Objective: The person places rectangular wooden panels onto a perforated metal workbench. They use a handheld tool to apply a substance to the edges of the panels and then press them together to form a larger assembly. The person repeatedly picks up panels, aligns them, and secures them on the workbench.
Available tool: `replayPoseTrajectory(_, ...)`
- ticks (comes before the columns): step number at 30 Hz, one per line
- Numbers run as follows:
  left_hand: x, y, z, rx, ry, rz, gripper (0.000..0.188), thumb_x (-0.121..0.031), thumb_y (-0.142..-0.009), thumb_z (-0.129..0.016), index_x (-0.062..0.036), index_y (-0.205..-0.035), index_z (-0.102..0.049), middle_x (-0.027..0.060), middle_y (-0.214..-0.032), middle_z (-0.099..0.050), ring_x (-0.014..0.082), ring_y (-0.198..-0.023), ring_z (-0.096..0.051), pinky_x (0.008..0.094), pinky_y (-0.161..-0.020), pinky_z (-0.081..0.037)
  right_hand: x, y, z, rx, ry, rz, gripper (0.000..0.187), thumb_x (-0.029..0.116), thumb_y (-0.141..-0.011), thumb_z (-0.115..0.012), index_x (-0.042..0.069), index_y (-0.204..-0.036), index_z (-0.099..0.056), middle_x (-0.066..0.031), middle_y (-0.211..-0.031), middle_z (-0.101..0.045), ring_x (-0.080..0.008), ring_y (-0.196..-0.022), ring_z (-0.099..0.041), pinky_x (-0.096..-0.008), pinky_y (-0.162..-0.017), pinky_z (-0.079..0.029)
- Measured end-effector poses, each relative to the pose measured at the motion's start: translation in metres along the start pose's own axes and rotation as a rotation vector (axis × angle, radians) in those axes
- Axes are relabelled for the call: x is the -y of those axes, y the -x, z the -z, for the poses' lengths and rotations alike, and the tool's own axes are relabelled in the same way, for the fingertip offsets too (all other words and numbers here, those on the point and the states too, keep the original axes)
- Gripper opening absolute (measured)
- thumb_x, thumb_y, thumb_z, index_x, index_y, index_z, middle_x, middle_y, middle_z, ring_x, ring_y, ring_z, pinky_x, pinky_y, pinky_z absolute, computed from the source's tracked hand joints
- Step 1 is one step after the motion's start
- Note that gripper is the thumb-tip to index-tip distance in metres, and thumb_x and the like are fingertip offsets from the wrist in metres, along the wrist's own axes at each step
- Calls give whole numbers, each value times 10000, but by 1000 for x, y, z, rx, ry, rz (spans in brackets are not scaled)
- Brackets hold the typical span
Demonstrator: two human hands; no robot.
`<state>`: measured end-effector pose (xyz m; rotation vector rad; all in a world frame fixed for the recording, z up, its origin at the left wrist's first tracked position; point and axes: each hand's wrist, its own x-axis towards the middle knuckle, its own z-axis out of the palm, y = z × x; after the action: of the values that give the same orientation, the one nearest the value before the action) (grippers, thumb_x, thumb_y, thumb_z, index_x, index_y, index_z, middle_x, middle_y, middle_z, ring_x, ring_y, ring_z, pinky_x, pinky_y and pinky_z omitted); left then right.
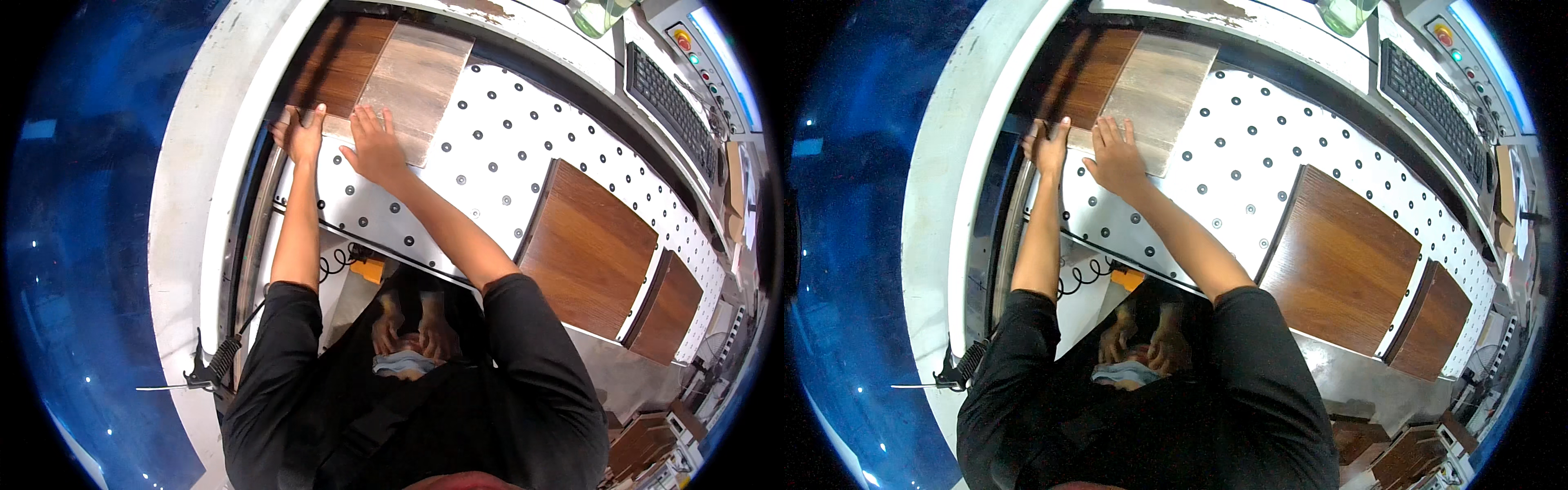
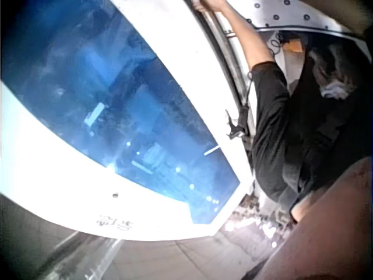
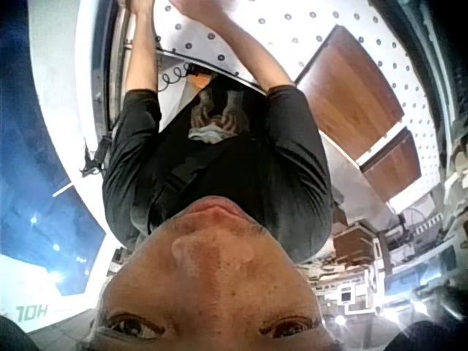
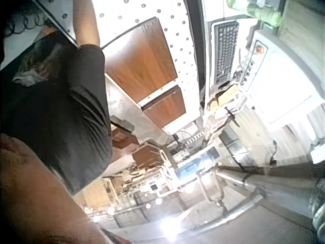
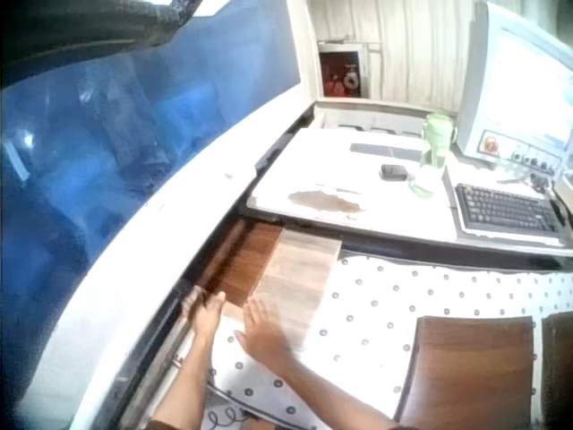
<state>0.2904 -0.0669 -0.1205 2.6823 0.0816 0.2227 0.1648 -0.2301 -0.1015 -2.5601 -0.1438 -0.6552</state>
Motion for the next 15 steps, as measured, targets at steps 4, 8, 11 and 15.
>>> replayPoseTrajectory(4,1,-3,1,-3,-14,12,1086,-887,-802,-452,-136,-1578,-341,433,-1558,-178,556,-1492,-86,570,-1223,-74,11,4,13,-106,-86,-4,599,344,-845,-747,11,-1320,-594,-210,-1407,-544,-393,-1366,-457,-642,-1177,-205)
replayPoseTrajectory(8,-7,-4,-1,58,-1,14,1093,-884,-803,-456,-140,-1590,-309,441,-1555,-173,559,-1487,-106,571,-1221,-61,35,34,67,-59,-172,-135,502,343,-848,-771,76,-1258,-659,-152,-1154,-668,-318,-1068,-619,-524,-993,-431)
replayPoseTrajectory(11,4,-9,-20,-197,-54,-67,1064,-889,-778,-478,-144,-1535,-431,425,-1415,-396,540,-1367,-325,571,-1168,-187,45,64,134,88,-477,-479,295,296,-895,-756,56,-1066,-736,-69,-778,-661,-150,-671,-586,-323,-641,-479)
replayPoseTrajectory(15,-11,12,-3,-30,-25,-23,906,-753,-846,-563,-186,-1539,-433,379,-1512,-323,548,-1456,-182,696,-1145,-135,14,134,222,-304,-419,-740,215,180,-953,-701,23,-811,-744,18,-596,-572,-39,-563,-472,-244,-502,-372)
